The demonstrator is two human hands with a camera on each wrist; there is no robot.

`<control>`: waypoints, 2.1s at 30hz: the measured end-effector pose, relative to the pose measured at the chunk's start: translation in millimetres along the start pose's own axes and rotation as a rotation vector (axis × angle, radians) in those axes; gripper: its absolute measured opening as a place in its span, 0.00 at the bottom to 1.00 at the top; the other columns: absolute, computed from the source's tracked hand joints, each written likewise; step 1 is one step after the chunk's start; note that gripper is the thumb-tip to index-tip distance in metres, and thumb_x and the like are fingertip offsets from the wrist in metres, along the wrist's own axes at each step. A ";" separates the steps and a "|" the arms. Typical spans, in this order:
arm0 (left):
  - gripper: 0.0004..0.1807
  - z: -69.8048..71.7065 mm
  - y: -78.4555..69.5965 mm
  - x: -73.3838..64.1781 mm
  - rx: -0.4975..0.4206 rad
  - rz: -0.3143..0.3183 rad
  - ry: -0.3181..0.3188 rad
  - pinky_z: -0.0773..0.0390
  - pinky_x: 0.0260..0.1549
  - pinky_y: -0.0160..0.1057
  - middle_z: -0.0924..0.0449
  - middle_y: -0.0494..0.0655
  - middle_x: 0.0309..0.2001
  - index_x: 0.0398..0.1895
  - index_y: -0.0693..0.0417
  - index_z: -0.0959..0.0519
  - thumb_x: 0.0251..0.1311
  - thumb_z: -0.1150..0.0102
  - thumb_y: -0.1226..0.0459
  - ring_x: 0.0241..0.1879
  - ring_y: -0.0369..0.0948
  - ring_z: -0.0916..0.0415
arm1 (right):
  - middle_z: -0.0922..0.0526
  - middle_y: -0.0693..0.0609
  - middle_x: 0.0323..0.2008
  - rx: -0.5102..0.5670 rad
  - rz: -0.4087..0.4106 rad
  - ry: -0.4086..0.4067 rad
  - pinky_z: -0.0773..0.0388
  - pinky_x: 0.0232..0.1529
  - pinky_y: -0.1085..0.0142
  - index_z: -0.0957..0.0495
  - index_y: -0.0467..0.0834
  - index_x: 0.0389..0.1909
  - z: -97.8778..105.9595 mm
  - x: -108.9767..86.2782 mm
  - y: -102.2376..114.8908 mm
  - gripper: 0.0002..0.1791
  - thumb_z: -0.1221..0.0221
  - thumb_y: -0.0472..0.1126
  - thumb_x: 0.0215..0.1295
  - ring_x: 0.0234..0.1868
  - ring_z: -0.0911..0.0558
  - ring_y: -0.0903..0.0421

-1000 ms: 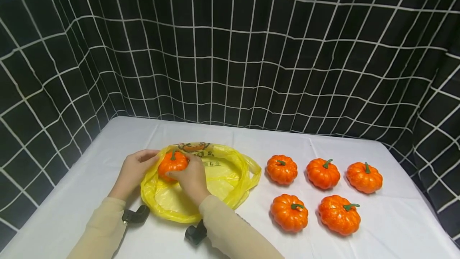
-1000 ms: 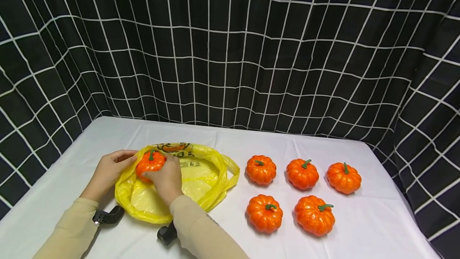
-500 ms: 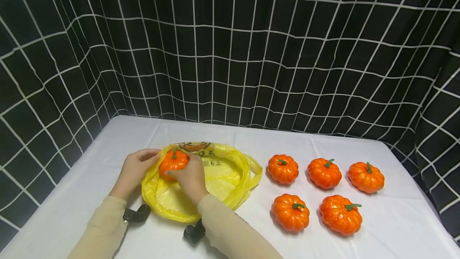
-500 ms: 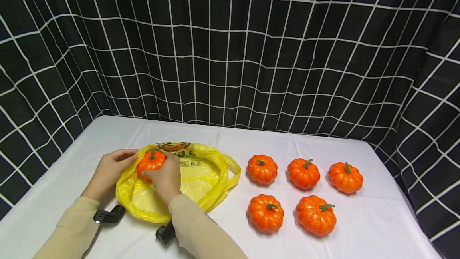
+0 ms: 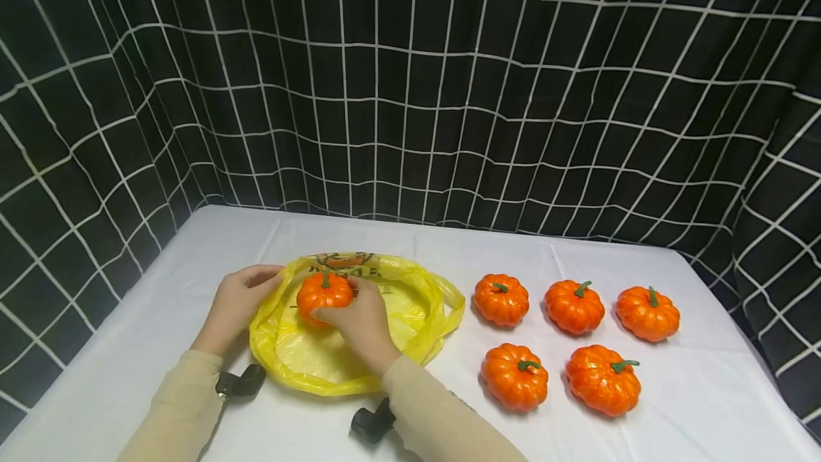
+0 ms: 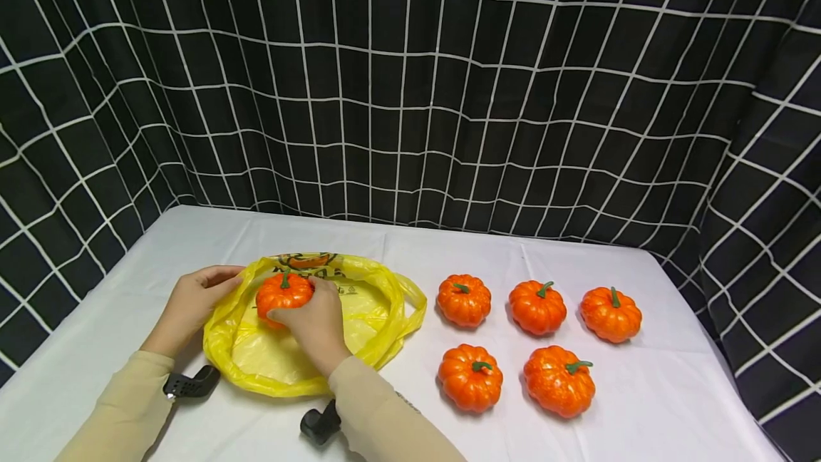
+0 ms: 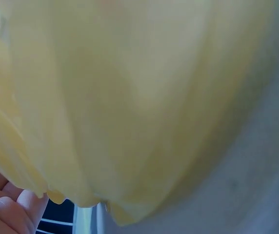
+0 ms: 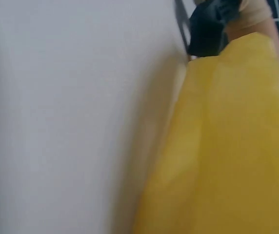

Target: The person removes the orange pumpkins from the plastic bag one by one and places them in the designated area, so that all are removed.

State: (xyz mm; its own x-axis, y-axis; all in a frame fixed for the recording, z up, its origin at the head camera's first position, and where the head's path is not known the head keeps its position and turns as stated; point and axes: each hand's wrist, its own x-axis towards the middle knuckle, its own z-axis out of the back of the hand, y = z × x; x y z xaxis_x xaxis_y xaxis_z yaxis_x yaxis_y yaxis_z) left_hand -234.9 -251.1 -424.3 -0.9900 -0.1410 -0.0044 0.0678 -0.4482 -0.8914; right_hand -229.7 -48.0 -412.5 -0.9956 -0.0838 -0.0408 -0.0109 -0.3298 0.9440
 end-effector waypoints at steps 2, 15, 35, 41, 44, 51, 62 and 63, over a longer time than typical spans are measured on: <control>0.24 -0.6 0.4 0.3 -0.004 0.007 0.005 0.31 0.68 0.53 0.22 0.60 0.62 0.61 0.58 0.23 0.70 0.45 0.52 0.67 0.53 0.30 | 0.24 0.36 0.61 -0.001 0.009 0.005 0.23 0.64 0.52 0.31 0.32 0.65 9.8 -4.1 -0.1 0.43 0.25 0.39 0.45 0.60 0.22 0.42; 0.24 -0.8 -4.3 -4.3 0.006 0.012 0.012 0.32 0.69 0.53 0.23 0.60 0.63 0.62 0.58 0.23 0.71 0.46 0.53 0.67 0.54 0.31 | 0.25 0.38 0.64 -0.032 0.055 0.069 0.25 0.66 0.50 0.30 0.35 0.65 71.2 -34.8 -0.5 0.42 0.24 0.39 0.46 0.66 0.26 0.41; 0.23 -0.4 -5.2 -5.1 -0.014 0.028 0.021 0.31 0.68 0.53 0.24 0.60 0.64 0.63 0.58 0.24 0.71 0.47 0.55 0.68 0.54 0.32 | 0.28 0.44 0.67 0.099 0.019 -0.035 0.27 0.67 0.53 0.30 0.39 0.66 144.0 -56.8 8.0 0.42 0.24 0.38 0.47 0.69 0.28 0.46; 0.23 -0.3 -3.1 -4.6 -0.018 0.039 0.018 0.31 0.68 0.53 0.25 0.60 0.65 0.63 0.58 0.24 0.71 0.47 0.55 0.68 0.54 0.33 | 0.30 0.44 0.69 0.104 0.004 -0.037 0.31 0.69 0.58 0.33 0.39 0.68 168.1 -62.2 8.1 0.43 0.25 0.39 0.50 0.71 0.29 0.48; 0.23 -0.9 -3.0 -4.0 -0.016 0.040 0.018 0.31 0.68 0.52 0.25 0.60 0.65 0.63 0.58 0.24 0.71 0.47 0.55 0.68 0.54 0.32 | 0.31 0.45 0.70 0.063 -0.013 -0.055 0.31 0.69 0.60 0.34 0.40 0.69 182.2 -64.8 5.8 0.43 0.26 0.40 0.52 0.71 0.29 0.49; 0.23 -1.7 -3.5 -3.0 -0.021 0.043 0.018 0.31 0.68 0.52 0.25 0.60 0.65 0.63 0.58 0.25 0.71 0.47 0.55 0.68 0.54 0.32 | 0.35 0.45 0.73 -0.048 -0.060 -0.087 0.31 0.69 0.58 0.37 0.41 0.72 214.1 -70.7 -3.4 0.45 0.27 0.45 0.55 0.73 0.33 0.47; 0.23 -3.4 -1.2 -2.2 -0.030 0.048 0.030 0.31 0.69 0.53 0.26 0.60 0.65 0.63 0.58 0.25 0.71 0.47 0.54 0.68 0.54 0.33 | 0.38 0.43 0.75 -0.157 -0.198 -0.166 0.36 0.72 0.55 0.45 0.48 0.77 268.2 -82.5 -23.4 0.52 0.29 0.55 0.56 0.76 0.37 0.47; 0.23 -3.6 -0.6 -1.9 -0.033 0.047 0.030 0.31 0.68 0.52 0.26 0.60 0.65 0.63 0.58 0.25 0.71 0.46 0.55 0.68 0.54 0.33 | 0.39 0.43 0.76 -0.165 -0.204 -0.173 0.36 0.72 0.54 0.46 0.48 0.78 272.6 -83.3 -25.0 0.53 0.29 0.55 0.56 0.76 0.38 0.47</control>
State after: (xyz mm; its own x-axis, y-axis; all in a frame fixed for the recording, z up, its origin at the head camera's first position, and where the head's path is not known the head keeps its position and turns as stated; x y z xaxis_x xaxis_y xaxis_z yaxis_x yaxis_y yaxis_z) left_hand -233.4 -247.4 -425.5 -0.9892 -0.1340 -0.0597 0.1105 -0.4127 -0.9041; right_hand -171.7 223.5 -343.4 -0.9756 0.1561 -0.1545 -0.2111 -0.4728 0.8555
